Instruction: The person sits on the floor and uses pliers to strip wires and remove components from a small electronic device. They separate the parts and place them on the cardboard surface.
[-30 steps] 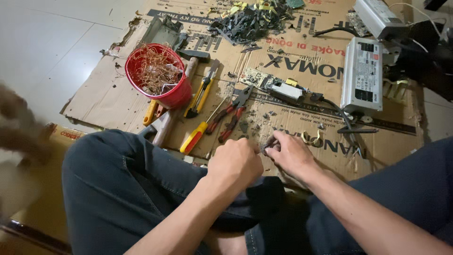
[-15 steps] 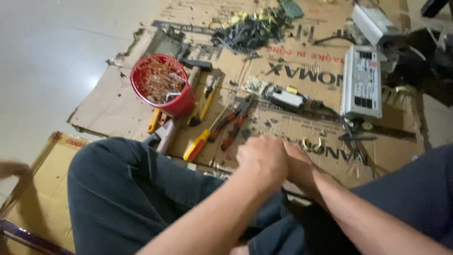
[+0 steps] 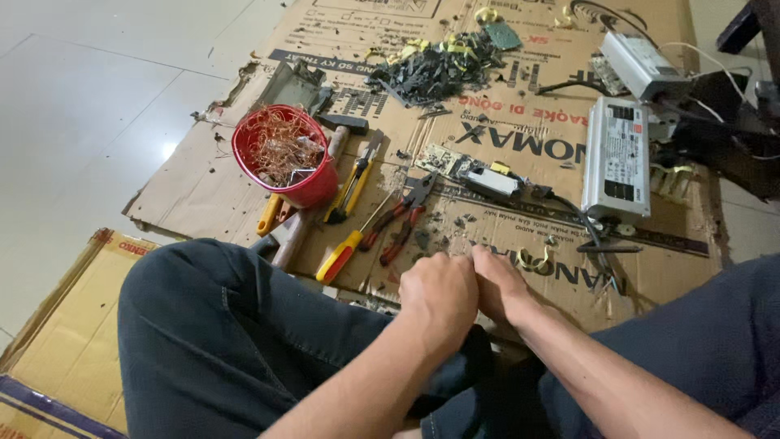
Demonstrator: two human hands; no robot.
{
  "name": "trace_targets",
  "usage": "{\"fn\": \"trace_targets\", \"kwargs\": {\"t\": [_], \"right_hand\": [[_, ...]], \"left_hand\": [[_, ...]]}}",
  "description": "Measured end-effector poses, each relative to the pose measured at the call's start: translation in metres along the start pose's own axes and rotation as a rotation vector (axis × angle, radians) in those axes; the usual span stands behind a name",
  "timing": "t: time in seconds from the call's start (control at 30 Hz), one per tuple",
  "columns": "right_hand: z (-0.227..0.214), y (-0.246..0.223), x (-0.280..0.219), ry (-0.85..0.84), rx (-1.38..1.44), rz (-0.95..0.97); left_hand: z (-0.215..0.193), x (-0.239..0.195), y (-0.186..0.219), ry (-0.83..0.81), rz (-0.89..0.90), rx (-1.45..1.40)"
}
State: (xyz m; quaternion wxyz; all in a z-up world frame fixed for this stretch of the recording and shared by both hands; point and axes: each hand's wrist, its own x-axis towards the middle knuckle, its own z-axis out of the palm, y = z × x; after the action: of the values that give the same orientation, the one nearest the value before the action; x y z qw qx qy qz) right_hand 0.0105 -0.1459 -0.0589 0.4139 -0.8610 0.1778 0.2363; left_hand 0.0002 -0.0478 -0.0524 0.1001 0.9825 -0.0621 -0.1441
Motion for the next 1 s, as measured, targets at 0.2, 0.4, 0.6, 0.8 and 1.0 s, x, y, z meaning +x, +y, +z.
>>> {"fn": "trace_targets", "kwargs": {"t": [0.2, 0.4, 0.6, 0.8, 1.0], "right_hand": [[0.010, 0.008, -0.007, 0.038, -0.238, -0.268], [0.028, 0.055, 0.041, 0.132, -0.389, -0.438], [0.034, 0.061, 0.043, 0.074, -0.467, -0.393], [0.017, 0.055, 0.042, 0.012, -0.316, -0.250], [0.016, 0.036, 0.016, 0.025, -0.427, -0.196]], "left_hand": [[-0.013, -0.022, -0.014, -0.119, -0.017, -0.116], [-0.033, -0.046, -0.036, -0.155, -0.146, -0.293], [-0.051, -0.058, -0.027, -0.174, -0.131, -0.319], [-0.050, -0.064, -0.024, -0.183, -0.175, -0.338], [-0.047, -0.065, -0.024, -0.213, -0.152, -0.324]]}}
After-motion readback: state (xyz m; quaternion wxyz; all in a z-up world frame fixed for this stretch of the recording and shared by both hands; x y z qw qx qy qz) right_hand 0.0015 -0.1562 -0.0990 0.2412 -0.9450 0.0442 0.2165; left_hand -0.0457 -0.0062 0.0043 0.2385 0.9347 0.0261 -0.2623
